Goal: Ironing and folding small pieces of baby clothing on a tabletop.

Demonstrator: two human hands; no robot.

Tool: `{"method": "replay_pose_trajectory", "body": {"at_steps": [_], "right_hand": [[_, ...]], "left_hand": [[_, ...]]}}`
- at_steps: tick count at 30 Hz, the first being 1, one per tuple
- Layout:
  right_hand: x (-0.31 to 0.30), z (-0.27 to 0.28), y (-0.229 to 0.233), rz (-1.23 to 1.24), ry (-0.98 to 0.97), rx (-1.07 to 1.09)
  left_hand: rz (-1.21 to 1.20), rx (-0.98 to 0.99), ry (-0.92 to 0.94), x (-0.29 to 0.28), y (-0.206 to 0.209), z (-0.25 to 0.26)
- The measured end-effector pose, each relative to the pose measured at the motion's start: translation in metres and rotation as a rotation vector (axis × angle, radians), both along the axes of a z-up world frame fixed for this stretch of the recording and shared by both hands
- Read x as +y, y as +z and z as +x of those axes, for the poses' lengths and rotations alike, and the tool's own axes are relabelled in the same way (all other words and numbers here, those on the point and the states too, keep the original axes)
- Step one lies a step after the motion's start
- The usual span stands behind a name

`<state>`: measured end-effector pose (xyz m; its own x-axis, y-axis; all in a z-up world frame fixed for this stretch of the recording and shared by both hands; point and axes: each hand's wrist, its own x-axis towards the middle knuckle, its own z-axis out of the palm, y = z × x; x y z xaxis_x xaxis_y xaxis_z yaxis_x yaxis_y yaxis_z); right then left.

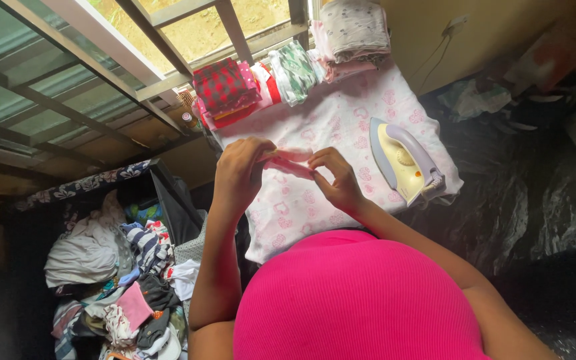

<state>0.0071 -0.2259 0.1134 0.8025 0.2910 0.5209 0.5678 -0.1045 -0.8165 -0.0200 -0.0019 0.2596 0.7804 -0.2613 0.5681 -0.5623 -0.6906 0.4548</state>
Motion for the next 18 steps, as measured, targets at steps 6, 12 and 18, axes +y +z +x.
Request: {"method": "replay_pose_trajectory", "body": {"at_steps": [6, 12, 18], "right_hand": [[0.002, 0.009, 0.026, -0.065, 0.068, -0.163], [0.004, 0.024, -0.028, 0.125, 0.285, 0.29], [-0.013, 0.023, -0.007, 0.254, 0.237, 0.285]], "left_hand": [[-0.013, 0.03, -0.051, 0.003, 0.001, -0.001], [-0.017, 0.091, -0.017, 0.011, 0.008, -0.005], [-0.173, 0.192, -0.021, 0.032, -0.005, -0.01]]}}
